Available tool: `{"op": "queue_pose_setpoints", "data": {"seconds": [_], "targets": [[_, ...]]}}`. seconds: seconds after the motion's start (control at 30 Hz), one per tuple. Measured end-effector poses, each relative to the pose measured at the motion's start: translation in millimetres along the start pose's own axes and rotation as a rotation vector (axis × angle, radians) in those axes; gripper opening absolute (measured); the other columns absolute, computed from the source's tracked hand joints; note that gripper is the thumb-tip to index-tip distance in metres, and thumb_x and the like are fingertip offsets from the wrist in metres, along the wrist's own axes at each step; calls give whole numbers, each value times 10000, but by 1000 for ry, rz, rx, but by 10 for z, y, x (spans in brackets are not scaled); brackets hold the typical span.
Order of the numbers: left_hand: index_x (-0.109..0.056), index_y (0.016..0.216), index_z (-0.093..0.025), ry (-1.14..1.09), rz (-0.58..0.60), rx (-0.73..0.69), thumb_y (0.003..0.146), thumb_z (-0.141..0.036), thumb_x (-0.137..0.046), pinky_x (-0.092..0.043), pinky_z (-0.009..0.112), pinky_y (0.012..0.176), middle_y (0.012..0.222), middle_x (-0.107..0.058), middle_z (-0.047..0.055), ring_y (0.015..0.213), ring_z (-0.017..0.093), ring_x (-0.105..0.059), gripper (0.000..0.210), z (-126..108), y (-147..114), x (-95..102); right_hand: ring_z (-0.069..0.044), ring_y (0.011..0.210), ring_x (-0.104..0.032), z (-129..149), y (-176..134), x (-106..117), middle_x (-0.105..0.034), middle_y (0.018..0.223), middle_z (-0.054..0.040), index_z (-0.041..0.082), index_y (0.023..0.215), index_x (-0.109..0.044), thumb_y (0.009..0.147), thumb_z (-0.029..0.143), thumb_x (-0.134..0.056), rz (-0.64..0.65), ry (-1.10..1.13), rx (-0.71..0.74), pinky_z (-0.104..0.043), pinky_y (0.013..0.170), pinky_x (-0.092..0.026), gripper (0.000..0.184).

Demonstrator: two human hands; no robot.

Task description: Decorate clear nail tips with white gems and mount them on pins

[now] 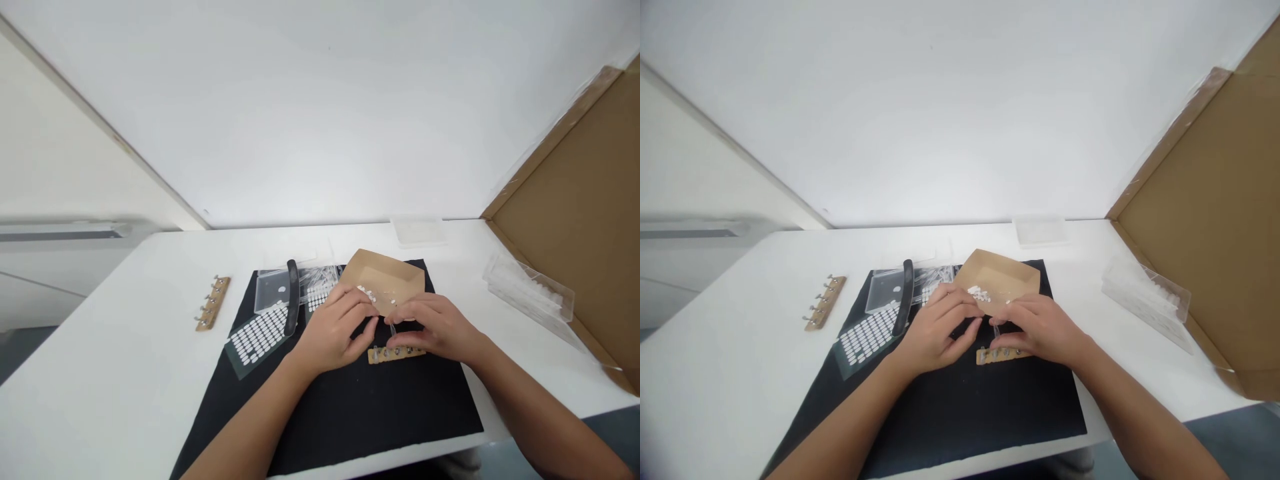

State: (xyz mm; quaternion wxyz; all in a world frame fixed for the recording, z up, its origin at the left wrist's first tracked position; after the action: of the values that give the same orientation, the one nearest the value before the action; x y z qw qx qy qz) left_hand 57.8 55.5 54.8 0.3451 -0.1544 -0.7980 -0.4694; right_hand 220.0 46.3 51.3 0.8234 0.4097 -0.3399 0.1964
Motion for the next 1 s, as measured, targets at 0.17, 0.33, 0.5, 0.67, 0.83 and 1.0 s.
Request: {"op": "queue_pose_setpoints", "data": {"seconds": [0.17, 0.33, 0.5, 0.67, 0.83, 1.0], "targets": [[-677, 1020, -206, -146, 167, -58, 927, -334, -718, -559, 385, 837, 927, -697, 85, 899, 231, -631, 163, -98, -5, -165, -161, 726, -707, 33, -86, 66, -756, 855, 7, 224, 1097, -642, 996, 475, -732, 167, -141, -23, -282, 650, -495, 285], [-693, 1024, -199, -186, 257, -90, 798, -600, -832, -547, 378, 781, 909, -687, 88, 873, 247, -613, 480, -175, -29, -371, -161, 683, -639, 110, -136, 93, -710, 792, 18, 216, 1076, -629, 1025, 473, -695, 287, -255, -17, -311, 621, -401, 270], [-700, 1011, -196, -169, 314, -104, 796, -629, -832, -548, 376, 785, 930, -703, 96, 892, 254, -624, 501, -180, -41, -484, -164, 672, -616, 29, -217, 39, -686, 773, 43, 236, 1016, -604, 900, 445, -854, 361, -298, -97, -317, 605, -346, 346], [-700, 1021, -177, -154, 300, -111, 847, -595, -808, -539, 378, 762, 928, -705, 100, 880, 253, -616, 465, -149, -38, -473, -170, 676, -608, -9, -254, -24, -673, 766, 46, 237, 963, -584, 808, 438, -935, 417, -335, -125, -322, 588, -282, 434], [-704, 1027, -178, -146, 304, -121, 890, -556, -775, -550, 379, 777, 936, -712, 99, 895, 258, -622, 408, -179, -43, -498, -181, 687, -602, -36, -279, -90, -673, 768, 36, 240, 947, -569, 806, 432, -936, 454, -367, -132, -324, 598, -270, 437], [-696, 1069, -174, -158, 318, -126, 921, -529, -755, -564, 375, 828, 983, -722, 111, 964, 269, -649, 390, -217, -51, -521, -172, 672, -584, -36, -288, -123, -640, 725, 45, 239, 855, -530, 821, 417, -920, 473, -373, -149, -322, 589, -248, 430]]}}
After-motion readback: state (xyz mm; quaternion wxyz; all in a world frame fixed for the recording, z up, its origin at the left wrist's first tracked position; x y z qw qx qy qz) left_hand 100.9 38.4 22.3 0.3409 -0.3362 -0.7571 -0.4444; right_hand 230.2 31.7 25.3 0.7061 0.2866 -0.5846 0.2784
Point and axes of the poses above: each hand's wrist, its own y-axis towards the middle knuckle, its own x-axis out of the back of the hand, z = x × y, the point moved 8 cm from there along y, towards the middle knuckle
